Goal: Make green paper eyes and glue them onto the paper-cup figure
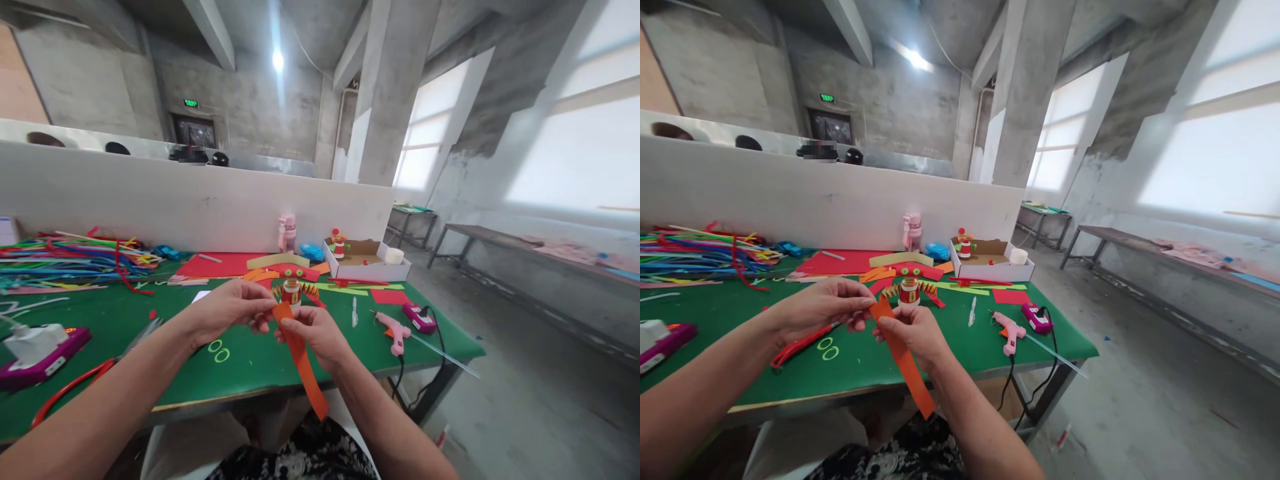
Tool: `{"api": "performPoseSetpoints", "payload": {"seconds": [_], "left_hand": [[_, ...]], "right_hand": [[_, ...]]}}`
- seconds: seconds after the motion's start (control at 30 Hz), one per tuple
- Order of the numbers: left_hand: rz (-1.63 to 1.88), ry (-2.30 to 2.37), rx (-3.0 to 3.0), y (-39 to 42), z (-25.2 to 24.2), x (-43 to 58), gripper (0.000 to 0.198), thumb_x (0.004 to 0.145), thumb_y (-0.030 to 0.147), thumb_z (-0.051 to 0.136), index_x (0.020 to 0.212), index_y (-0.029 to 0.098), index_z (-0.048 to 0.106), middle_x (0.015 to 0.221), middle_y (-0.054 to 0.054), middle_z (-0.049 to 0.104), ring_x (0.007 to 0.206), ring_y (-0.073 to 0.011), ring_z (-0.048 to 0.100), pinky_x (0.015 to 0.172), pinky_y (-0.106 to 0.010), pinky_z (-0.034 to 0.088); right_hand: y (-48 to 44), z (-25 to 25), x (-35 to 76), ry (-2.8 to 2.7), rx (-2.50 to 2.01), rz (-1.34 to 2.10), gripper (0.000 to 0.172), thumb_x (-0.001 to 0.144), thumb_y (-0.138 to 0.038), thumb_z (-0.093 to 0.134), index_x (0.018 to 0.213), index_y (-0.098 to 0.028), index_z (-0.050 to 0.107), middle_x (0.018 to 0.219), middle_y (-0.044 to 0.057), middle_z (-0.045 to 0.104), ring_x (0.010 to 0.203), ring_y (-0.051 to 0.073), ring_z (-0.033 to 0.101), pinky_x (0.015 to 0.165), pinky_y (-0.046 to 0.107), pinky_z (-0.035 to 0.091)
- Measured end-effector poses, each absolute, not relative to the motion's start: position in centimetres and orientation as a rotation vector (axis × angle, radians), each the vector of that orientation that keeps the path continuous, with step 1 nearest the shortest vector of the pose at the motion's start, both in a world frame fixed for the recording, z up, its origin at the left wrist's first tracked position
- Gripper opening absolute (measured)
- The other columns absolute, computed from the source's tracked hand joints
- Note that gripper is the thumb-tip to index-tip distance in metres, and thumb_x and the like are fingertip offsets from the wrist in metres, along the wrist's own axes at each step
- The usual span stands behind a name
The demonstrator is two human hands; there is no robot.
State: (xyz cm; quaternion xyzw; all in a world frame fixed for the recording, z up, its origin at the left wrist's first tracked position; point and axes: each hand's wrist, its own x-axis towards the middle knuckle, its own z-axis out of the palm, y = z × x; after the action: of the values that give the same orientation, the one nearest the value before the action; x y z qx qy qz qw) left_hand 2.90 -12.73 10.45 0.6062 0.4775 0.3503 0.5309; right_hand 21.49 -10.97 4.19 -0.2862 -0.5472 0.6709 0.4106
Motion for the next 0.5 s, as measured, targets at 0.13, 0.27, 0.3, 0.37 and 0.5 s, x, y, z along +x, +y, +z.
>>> {"api": "performPoseSetpoints", "payload": {"seconds": [0.13,0.27,0.3,0.37,0.5], "left_hand": [[0.804,1.145,1.423,-12.8,10.2,2.7,0.034,0.062,0.049,0.08,0.069,0.018,0.066,0.063,0.001,0.065,0.057,-0.0135,0.062,0.057,-0.024,0.049],[0.838,1.146,1.342,-13.0,9.7,2.8,0.033,0.058,0.044,0.083,0.067,0.019,0.064,0.058,0.003,0.062,0.054,-0.012,0.061,0.055,-0.023,0.049],[0.863,1.154,1.312,-13.0,9.5,2.9,0.034,0.057,0.044,0.084,0.067,0.018,0.064,0.057,0.003,0.062,0.054,-0.0118,0.06,0.054,-0.023,0.049],[0.919,1.176,1.271,-13.1,9.1,3.2,0.035,0.057,0.045,0.084,0.067,0.018,0.065,0.056,0.002,0.062,0.053,-0.0114,0.058,0.051,-0.022,0.047],[0.983,1.199,1.288,-13.3,8.8,4.1,0.034,0.057,0.046,0.085,0.066,0.018,0.068,0.062,-0.001,0.067,0.06,-0.0125,0.06,0.052,-0.022,0.048]], "right_hand": [[-10.8,3.8,21.5,-1.391,-0.708,1.724,0.044,0.057,-0.054,0.087,0.072,-0.016,0.07,0.067,0.003,0.071,0.062,0.016,0.064,0.072,0.031,0.05],[-10.8,3.8,21.3,-1.424,-0.779,1.496,0.037,0.058,-0.047,0.086,0.075,-0.019,0.068,0.073,0.002,0.07,0.069,0.017,0.063,0.073,0.032,0.05],[-10.9,3.9,21.3,-1.423,-0.817,1.34,0.033,0.059,-0.043,0.085,0.075,-0.02,0.067,0.075,0.001,0.07,0.072,0.017,0.062,0.074,0.032,0.05],[-11.1,4.2,21.3,-1.433,-0.865,1.092,0.026,0.062,-0.038,0.083,0.073,-0.022,0.066,0.077,0.001,0.069,0.072,0.017,0.059,0.073,0.031,0.048],[-11.7,4.6,21.3,-1.476,-0.831,1.225,0.028,0.069,-0.046,0.076,0.071,-0.02,0.068,0.068,0.002,0.067,0.064,0.017,0.059,0.065,0.03,0.048]]}}
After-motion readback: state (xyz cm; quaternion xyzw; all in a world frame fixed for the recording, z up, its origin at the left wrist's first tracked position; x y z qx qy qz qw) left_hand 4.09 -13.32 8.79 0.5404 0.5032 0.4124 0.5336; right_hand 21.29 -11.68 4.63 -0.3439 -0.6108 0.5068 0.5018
